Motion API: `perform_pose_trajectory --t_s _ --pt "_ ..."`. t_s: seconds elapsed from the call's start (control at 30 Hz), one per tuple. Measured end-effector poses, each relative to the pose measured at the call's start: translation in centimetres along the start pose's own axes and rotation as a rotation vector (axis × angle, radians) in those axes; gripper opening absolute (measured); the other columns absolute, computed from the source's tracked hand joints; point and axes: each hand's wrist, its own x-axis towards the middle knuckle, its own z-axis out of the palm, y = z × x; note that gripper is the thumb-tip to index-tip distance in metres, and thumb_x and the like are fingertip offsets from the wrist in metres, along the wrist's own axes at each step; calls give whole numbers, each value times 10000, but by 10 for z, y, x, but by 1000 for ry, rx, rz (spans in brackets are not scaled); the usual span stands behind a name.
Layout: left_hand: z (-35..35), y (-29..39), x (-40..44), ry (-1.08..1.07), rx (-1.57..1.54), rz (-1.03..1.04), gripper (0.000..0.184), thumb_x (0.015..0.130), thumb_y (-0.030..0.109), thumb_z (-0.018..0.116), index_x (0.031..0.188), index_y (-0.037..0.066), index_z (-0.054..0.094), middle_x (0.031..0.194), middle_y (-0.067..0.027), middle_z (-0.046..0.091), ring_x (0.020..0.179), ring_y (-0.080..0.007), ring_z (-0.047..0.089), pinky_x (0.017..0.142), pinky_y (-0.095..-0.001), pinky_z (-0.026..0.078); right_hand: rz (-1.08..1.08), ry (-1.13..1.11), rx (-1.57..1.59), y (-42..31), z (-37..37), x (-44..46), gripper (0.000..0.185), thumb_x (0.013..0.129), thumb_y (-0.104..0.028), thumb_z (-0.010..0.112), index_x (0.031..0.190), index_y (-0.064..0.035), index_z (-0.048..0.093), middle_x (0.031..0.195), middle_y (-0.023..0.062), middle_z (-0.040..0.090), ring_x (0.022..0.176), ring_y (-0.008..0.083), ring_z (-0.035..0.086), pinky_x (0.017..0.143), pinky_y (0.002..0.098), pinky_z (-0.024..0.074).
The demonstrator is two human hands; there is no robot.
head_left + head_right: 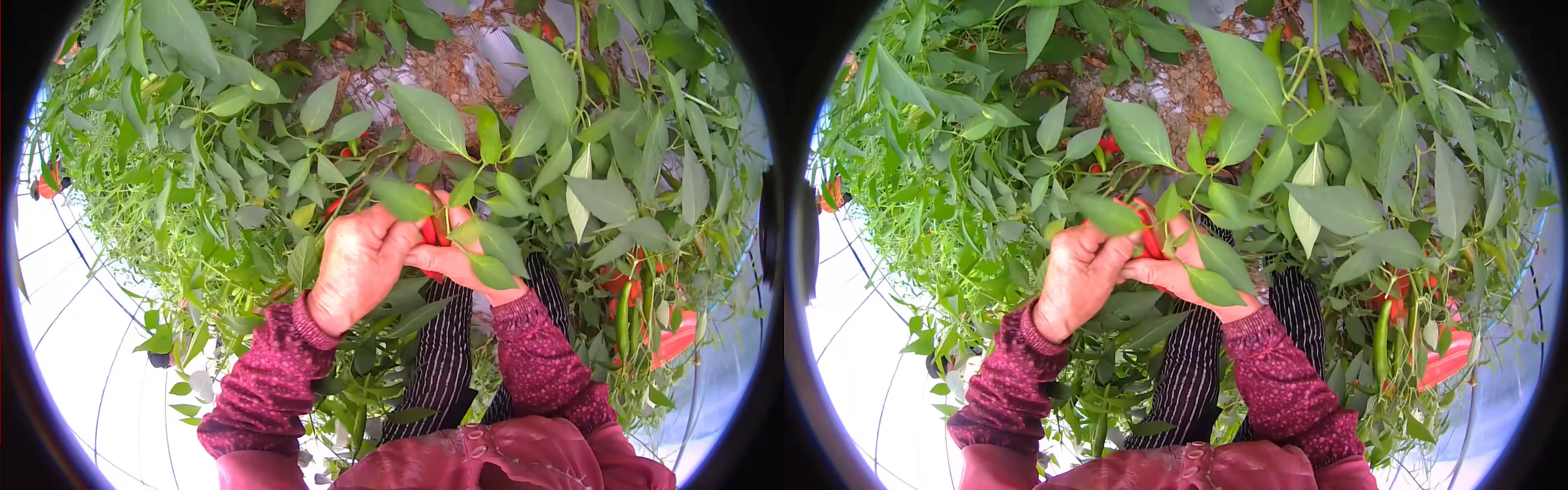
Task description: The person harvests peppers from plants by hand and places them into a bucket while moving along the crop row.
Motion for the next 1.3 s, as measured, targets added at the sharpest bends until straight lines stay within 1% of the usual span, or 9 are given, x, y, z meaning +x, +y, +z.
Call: perform_pose_trajectory --t_s 0.13,0.2,0.27,0.47,0.6,0.77,0.9,1.1,1.3 --pt "-11 -11 13 -151 -427 -192 177 933 161 558 1025 32 636 790 -11 643 674 -72 584 605 -232 491 72 130 76 6 -6 3 436 771 -43 690 1162 -40 497 926 -5 571 822 79 533 737 232 458" --pt "-18 -47 24 28 -200 -199 148 905 119 575 1002 22 632 789 -44 634 641 -154 600 599 -271 494 154 296 293 10 -12 3 341 780 -49 693 1081 -51 534 874 -17 585 745 81 562 717 234 479" --pt "-34 -88 34 81 792 184 193 791 54 581 978 43 630 901 -183 627 785 -336 616 694 -390 502 54 339 500 3 -20 3 244 827 -96 654 1041 -70 539 864 23 598 765 152 610 672 310 528" --pt "-38 -118 54 -91 1408 66 409 764 31 543 1172 21 534 1154 -115 576 960 -276 606 760 -371 529 -200 420 765 -4 -33 0 210 867 -141 614 1049 -76 534 867 57 585 780 205 612 679 405 567" --pt "-23 -114 51 -195 1617 -16 374 787 71 534 1158 21 539 1053 -109 593 939 -222 606 710 -332 543 -120 360 744 -1 -26 -3 221 871 -126 607 1072 -69 534 891 56 580 791 205 610 669 399 561" --pt "-35 -125 51 -272 1573 171 321 764 30 545 1083 43 581 1000 -117 620 904 -259 615 732 -344 527 -56 277 609 3 -27 -6 293 869 -180 610 1117 -73 497 899 44 560 823 214 597 681 407 563" --pt "-53 -139 38 351 666 25 311 756 28 557 1050 107 620 839 -174 625 753 -339 620 676 -442 497 -48 306 593 9 -26 -6 282 873 -151 599 1130 -68 516 912 54 587 813 216 618 656 412 567" --pt "-64 -126 33 310 1002 158 153 808 70 546 921 128 629 850 -125 640 761 -335 619 656 -432 494 -36 336 578 9 -25 -5 265 873 -139 596 1118 -72 522 909 56 587 791 209 613 654 408 564" --pt "-60 -140 32 85 1222 -189 155 839 199 542 935 107 621 756 -156 638 721 -355 617 659 -433 504 -17 332 616 8 -20 -4 228 867 -112 618 1080 -76 545 882 20 586 784 143 595 679 324 522"
